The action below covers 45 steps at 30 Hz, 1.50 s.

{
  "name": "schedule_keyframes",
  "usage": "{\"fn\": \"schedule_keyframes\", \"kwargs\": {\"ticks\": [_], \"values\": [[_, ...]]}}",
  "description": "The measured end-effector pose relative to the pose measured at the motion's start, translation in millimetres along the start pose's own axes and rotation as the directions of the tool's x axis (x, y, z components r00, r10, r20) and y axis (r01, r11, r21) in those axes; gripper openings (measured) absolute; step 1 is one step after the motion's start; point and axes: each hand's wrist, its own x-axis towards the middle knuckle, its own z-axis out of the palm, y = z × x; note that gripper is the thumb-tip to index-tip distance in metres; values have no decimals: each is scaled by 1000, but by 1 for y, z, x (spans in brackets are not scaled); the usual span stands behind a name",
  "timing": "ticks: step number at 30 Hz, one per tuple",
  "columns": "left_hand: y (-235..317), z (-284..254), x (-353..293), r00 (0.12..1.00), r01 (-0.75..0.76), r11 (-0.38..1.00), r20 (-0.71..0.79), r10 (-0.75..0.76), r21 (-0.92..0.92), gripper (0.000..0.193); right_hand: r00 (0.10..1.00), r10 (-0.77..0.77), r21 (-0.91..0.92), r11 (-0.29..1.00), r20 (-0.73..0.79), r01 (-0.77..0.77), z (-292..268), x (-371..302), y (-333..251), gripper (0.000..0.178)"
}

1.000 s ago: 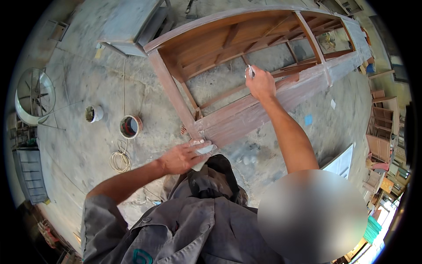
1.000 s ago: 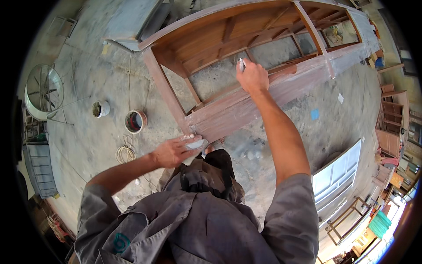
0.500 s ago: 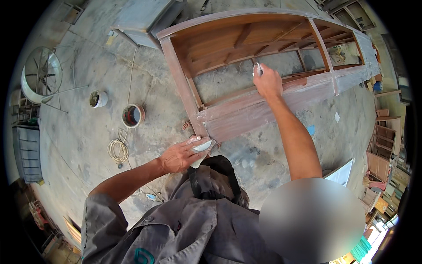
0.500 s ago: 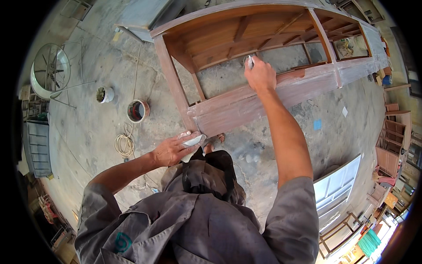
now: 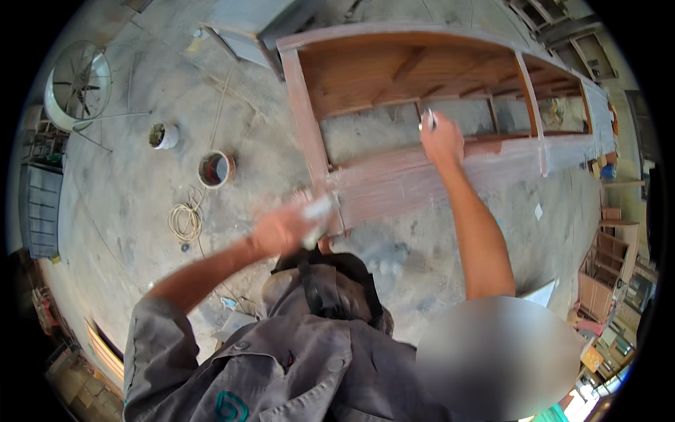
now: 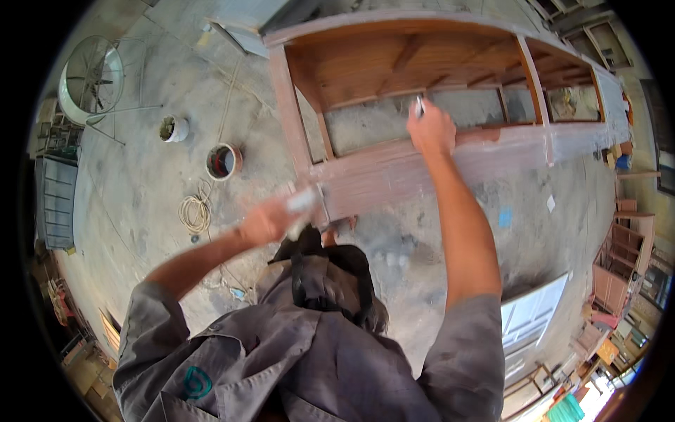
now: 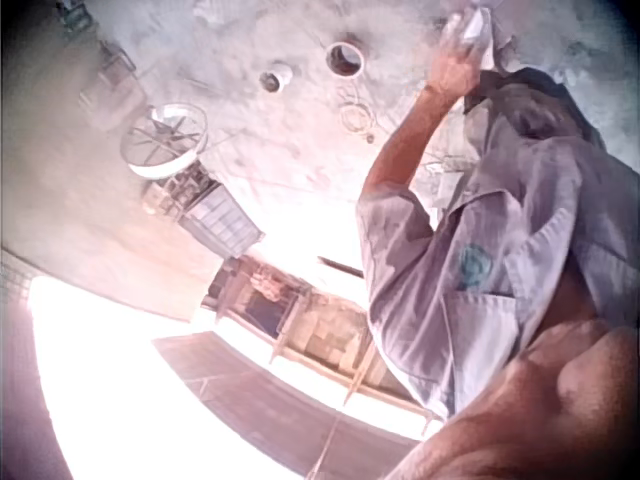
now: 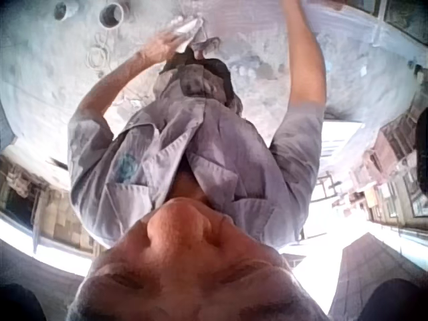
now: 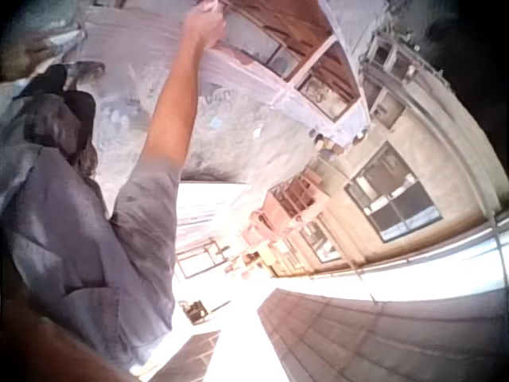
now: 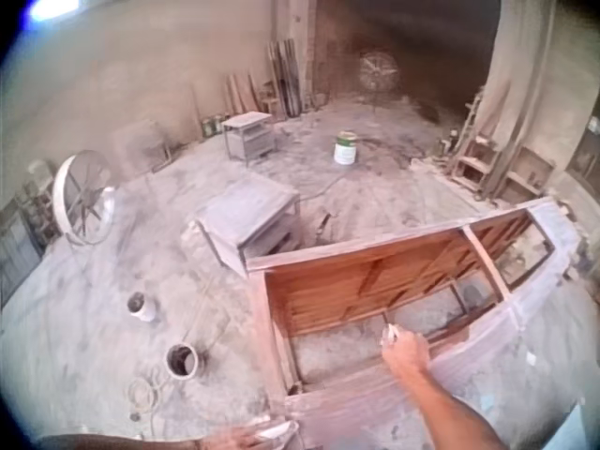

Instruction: The person sands a wooden cabinet frame using sandpaper, moving along edges and flat surfaces. The person switches sandpaper sheets and continues sanding different sections of the cabinet.

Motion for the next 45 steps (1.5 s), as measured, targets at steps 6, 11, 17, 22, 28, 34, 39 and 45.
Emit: {"fn": "schedule_keyframes", "kwargs": {"ticks": [6,11,17,22,28,34,39,45], "values": [[-62,-7,35,973,58,994,-229,-36,88,60,1000,8,13,1000,-15,-8,0,-1,-2,35],[-84,-52,88,880,297,944,-424,-213,143,66,999,-44,-31,999,-24,43,3,-2,1,36],[-50,-37,70,898,171,985,-405,-171,-37,68,999,-26,-43,999,-34,25,7,-1,6,36],[-60,-61,94,820,310,950,-516,-247,40,70,999,-33,-39,999,-21,32,5,-1,5,35],[34,-29,21,685,420,412,-16,-728,-809,34,998,-64,-55,996,6,64,-1,-2,-5,31],[15,-110,5,523,-185,-341,201,-828,-922,48,890,-410,907,421,197,-6,6,-80,-142,33],[-11,-128,-10,624,-209,-444,231,-746,-871,41,704,-464,841,236,538,-487,17,-161,-205,42],[-103,-148,-37,497,-55,-264,203,-844,-963,39,949,-166,848,508,269,-152,33,-144,-278,28]]}}
